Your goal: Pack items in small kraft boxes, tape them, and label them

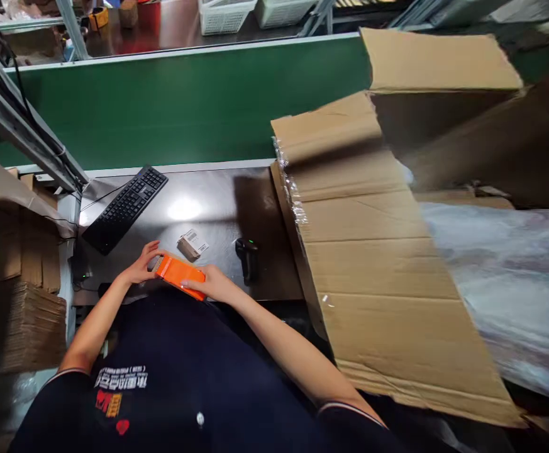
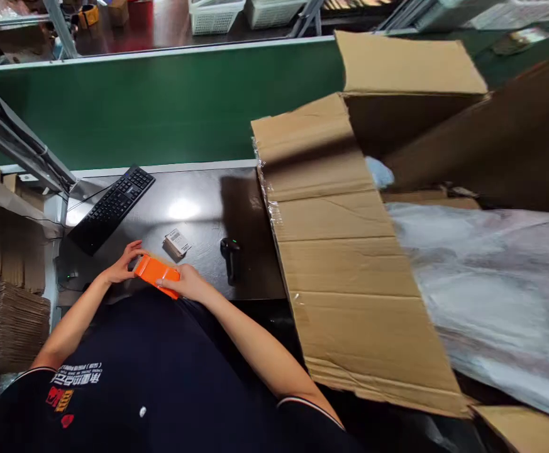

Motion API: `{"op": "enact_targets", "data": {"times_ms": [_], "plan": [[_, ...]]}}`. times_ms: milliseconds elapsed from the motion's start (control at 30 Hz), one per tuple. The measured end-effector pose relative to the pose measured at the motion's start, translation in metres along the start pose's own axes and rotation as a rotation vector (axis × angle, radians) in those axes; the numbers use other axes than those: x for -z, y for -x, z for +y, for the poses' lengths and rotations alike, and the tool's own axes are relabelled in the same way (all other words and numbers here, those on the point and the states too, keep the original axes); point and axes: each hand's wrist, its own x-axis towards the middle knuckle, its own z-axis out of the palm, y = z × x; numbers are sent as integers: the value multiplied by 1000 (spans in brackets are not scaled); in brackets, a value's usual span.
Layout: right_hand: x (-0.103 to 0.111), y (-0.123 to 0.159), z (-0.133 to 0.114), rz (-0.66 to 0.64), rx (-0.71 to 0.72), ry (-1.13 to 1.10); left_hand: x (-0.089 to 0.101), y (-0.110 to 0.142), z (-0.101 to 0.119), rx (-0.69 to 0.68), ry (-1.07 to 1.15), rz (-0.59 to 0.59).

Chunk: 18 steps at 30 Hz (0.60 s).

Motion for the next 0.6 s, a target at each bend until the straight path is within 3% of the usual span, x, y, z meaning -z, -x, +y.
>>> {"op": "enact_targets", "data": {"times_ms": [100, 267, 333, 433, 600], "plan": [[21, 32, 13, 45, -42, 67, 2, 1, 5, 34, -50, 11], [54, 84, 63, 87, -132, -14, 10, 10, 19, 98, -154, -12], [56, 84, 80, 77, -95, -70, 7, 16, 31, 101, -305, 3], [47, 61, 92, 27, -23, -122, -11, 26, 52, 42, -604, 2], [28, 31, 96, -16, 141, -205, -44, 29, 65, -46, -706, -197]]}}
